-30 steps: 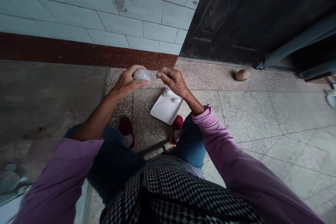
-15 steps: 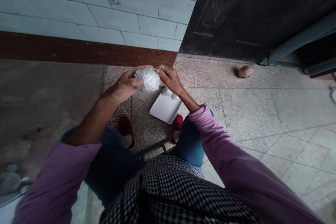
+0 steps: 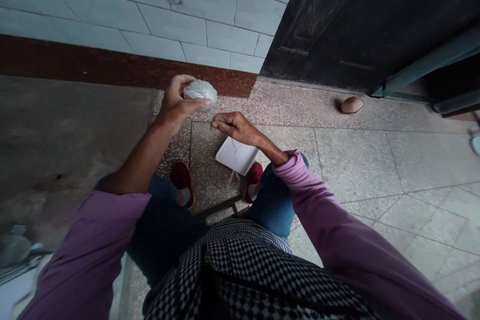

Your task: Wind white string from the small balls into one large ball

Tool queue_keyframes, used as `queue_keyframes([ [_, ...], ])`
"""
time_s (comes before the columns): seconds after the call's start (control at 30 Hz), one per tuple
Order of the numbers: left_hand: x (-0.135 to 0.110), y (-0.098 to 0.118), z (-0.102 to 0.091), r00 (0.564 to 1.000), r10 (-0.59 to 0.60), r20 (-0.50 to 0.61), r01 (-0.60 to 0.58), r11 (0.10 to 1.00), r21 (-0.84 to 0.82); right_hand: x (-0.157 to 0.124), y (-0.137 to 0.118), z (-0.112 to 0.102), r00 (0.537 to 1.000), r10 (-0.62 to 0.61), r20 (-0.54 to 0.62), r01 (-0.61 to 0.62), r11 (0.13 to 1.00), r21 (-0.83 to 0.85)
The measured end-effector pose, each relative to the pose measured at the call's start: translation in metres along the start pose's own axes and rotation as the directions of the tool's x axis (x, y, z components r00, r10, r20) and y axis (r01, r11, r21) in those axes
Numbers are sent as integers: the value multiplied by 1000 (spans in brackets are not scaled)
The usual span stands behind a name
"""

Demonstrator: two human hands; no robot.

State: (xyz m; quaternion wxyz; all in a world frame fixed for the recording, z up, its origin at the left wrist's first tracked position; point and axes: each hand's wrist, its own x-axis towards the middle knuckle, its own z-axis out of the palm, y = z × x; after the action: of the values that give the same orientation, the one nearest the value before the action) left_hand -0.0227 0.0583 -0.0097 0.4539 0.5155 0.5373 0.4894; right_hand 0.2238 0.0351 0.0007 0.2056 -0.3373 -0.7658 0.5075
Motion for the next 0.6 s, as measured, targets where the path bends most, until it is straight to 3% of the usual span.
queue_keyframes([
  [0.17,-12,9,9,983,-101,151,75,983,168,-6,-13,-23,981,31,-193,-15,996,86],
  [0.37,-21,17,16,921,-118,372,116,993,27,-3,-9,-39,921,61,-384,-30,996,86],
  [0.5,-25,15,18,864,-163,477,183,983,5,2,1,-37,921,74,-383,-46,996,82],
  [0.6,-27,17,17,847,-181,500,231,972,-39,9,11,-32,927,76,-368,-44,995,95],
])
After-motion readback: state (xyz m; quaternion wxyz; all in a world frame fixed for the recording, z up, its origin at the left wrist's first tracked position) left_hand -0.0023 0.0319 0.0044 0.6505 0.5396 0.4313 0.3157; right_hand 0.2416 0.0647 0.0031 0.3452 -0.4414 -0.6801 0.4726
